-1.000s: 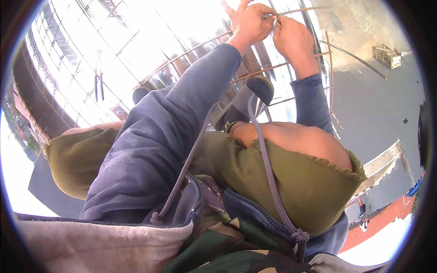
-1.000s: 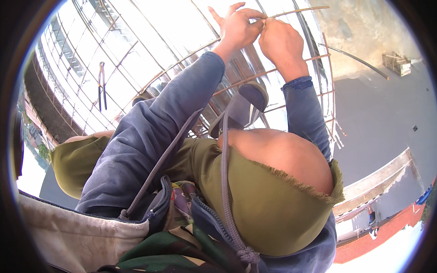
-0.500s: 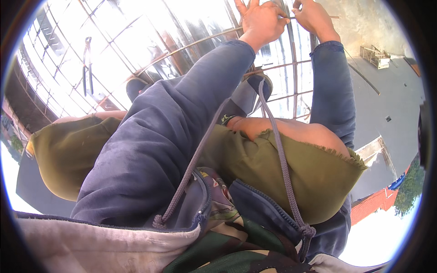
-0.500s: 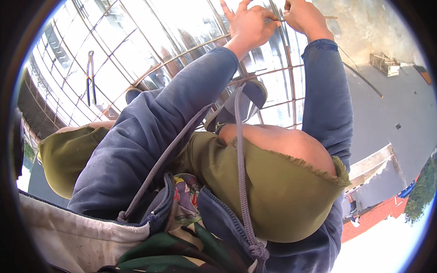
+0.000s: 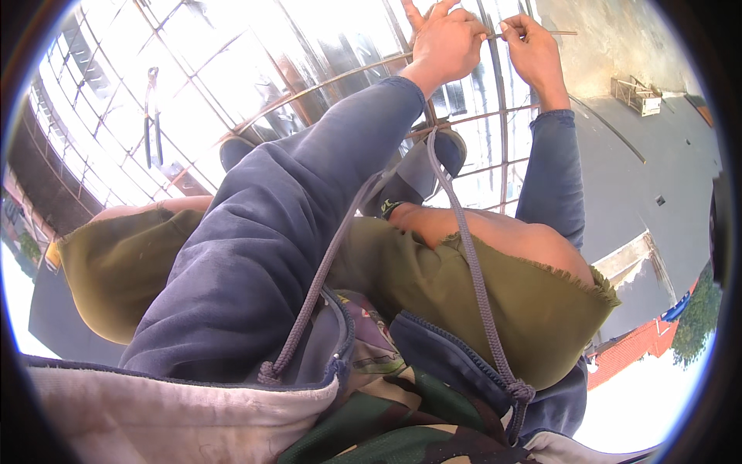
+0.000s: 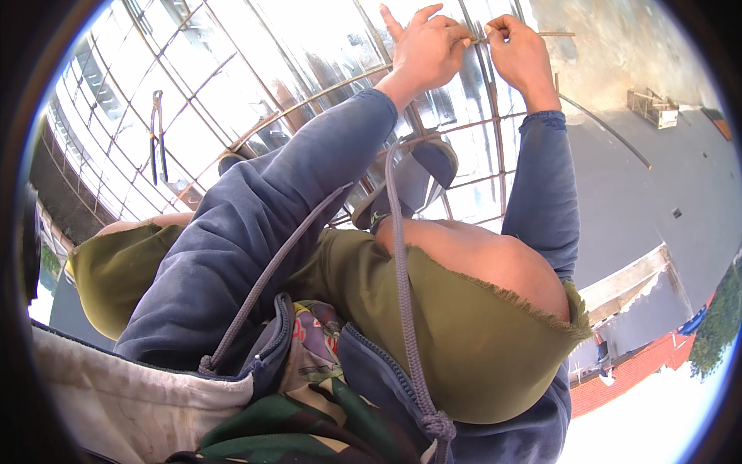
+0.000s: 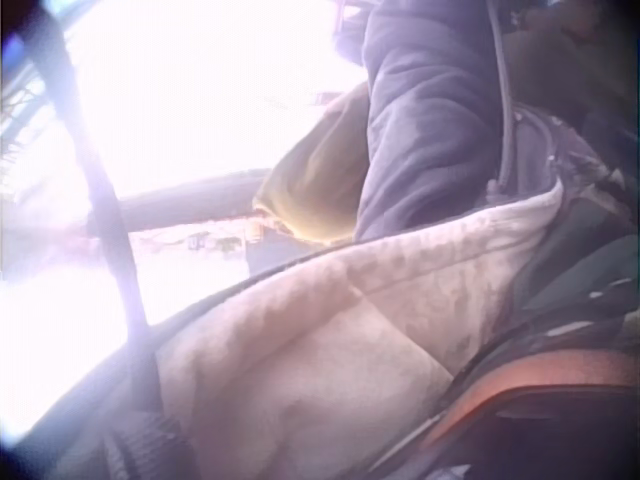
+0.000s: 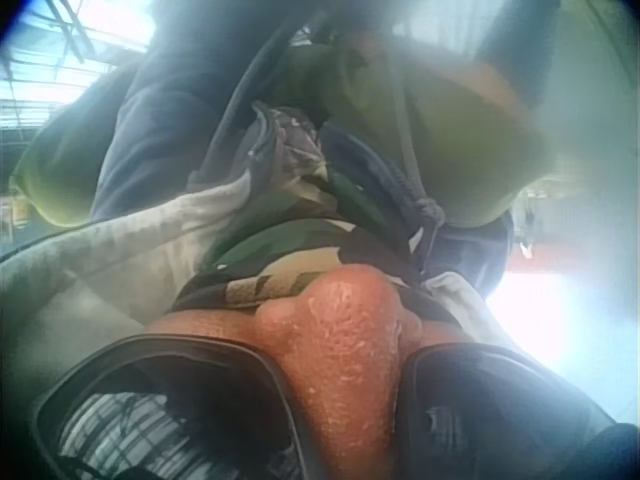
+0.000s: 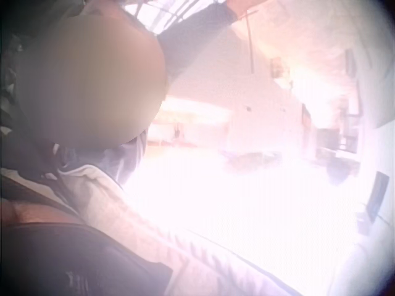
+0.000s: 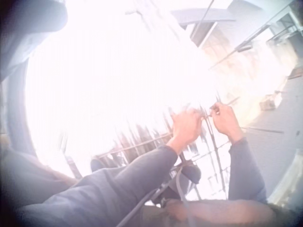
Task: The person is assembling a metal scaffolding structure. They use pliers to bend and secure metal rods into a grid-like framework, working on the structure from a low-angle perspective.
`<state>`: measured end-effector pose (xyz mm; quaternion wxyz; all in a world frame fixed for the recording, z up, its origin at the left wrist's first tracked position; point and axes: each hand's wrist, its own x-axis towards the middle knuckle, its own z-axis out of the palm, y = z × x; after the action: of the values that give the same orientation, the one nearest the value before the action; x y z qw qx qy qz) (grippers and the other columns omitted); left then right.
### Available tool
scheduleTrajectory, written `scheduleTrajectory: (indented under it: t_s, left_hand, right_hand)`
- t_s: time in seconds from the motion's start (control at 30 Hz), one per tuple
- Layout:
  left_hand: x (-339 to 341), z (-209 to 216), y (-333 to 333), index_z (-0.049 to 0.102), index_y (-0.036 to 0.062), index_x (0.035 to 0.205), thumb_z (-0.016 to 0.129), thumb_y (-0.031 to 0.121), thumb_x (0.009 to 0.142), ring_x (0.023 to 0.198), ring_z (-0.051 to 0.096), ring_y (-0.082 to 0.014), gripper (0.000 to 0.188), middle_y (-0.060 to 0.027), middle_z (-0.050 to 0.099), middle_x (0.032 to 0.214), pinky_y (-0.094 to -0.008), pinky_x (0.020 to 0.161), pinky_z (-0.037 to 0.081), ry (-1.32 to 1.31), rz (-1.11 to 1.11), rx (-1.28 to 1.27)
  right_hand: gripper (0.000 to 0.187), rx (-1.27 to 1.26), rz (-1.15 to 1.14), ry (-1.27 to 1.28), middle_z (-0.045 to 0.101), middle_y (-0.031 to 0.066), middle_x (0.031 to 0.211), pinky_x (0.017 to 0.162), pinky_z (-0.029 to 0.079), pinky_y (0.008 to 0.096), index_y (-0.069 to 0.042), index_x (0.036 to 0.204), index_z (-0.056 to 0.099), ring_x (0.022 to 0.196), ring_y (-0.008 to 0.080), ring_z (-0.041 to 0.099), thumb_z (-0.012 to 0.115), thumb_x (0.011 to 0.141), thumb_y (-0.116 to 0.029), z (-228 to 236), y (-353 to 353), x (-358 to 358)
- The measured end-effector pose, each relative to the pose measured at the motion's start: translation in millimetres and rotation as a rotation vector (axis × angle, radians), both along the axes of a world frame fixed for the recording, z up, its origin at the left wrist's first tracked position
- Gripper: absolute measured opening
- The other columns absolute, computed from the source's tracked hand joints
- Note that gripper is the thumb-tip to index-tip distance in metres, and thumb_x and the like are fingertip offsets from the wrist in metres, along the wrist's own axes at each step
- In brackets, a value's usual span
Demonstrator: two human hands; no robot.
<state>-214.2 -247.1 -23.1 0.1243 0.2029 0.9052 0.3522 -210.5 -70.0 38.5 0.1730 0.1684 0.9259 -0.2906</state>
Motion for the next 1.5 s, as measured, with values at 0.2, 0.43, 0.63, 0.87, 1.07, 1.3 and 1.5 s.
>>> scheduleTrajectory:
  t_s: [0.2,0.43,0.63,0.87,1.07,1.3,1.5]
  left_hand:
    - [-9,0,-32,0.075,0.0185,0.132,0.071,0.036,0.102,0.151,0.045,-0.0324,0.035,-0.0090,0.066,0.134,-0.0672,0.133,0.014,0.067,-0.098,0.113]
    - [-115,28,-296,0.064,0.0126,0.140,0.066,0.044,0.106,0.131,0.058,-0.0296,0.047,-0.0121,0.065,0.133,-0.0525,0.115,0.040,0.327,0.082,-0.588]
    - [-64,36,-458,0.064,0.0098,0.149,0.041,0.084,0.102,0.147,0.049,-0.0424,0.091,-0.0233,0.062,0.148,-0.0627,0.119,0.041,-0.224,0.592,-0.996]
    - [-53,-6,-515,0.070,0.0131,0.140,0.065,0.043,0.104,0.135,0.057,-0.0404,0.047,-0.0184,0.066,0.135,-0.0554,0.112,0.048,0.052,0.393,-1.056]
    - [-98,10,-545,0.070,-0.0031,0.127,0.061,0.037,0.102,0.125,0.065,-0.0446,0.048,-0.0277,0.070,0.129,-0.0532,0.109,0.050,0.043,0.490,-1.003]
    - [-174,111,-325,0.059,-0.0080,0.133,0.043,0.021,0.113,0.097,0.073,-0.0284,0.039,-0.0217,0.072,0.107,-0.0453,0.091,0.063,-0.351,0.681,0.477]
    - [-52,151,-92,0.059,-0.0050,0.136,0.048,0.023,0.114,0.108,0.072,-0.0285,0.037,-0.0187,0.070,0.115,-0.0481,0.103,0.060,-0.898,0.083,0.892]
  right_hand:
    - [0.025,0.200,-0.107,-0.023,0.075,0.0149,0.096,0.082,0.056,0.0451,-0.011,0.128,0.065,0.088,0.0311,0.072,0.066,0.110,-0.029,-9,38,43]
    - [0.034,-0.492,-0.550,-0.235,0.060,-0.0017,0.086,0.058,0.043,0.0235,-0.009,0.142,0.061,0.060,0.0039,0.042,0.065,0.111,-0.021,39,58,145]
    - [0.034,-0.826,-0.766,-0.239,0.049,-0.0073,0.072,0.048,0.027,0.0221,-0.002,0.134,0.070,0.056,0.0012,0.034,0.070,0.110,-0.025,40,73,193]
    - [0.048,-0.214,-0.488,-0.129,0.067,0.0011,0.098,0.076,0.051,0.0278,-0.005,0.146,0.066,0.082,0.0101,0.057,0.076,0.106,-0.030,62,77,217]
    - [0.043,0.233,-0.177,0.383,0.076,0.0093,0.114,0.090,0.057,0.0367,-0.005,0.139,0.068,0.103,0.0220,0.072,0.078,0.104,-0.028,108,36,167]
    - [0.035,-0.639,-0.107,0.344,0.078,0.0107,0.116,0.098,0.059,0.0358,-0.004,0.125,0.069,0.106,0.0209,0.075,0.079,0.104,-0.030,89,-58,82]
    - [0.040,-1.205,-0.292,0.063,0.074,0.0162,0.116,0.094,0.060,0.0392,-0.004,0.138,0.048,0.100,0.0217,0.074,0.069,0.111,-0.024,80,-132,65]
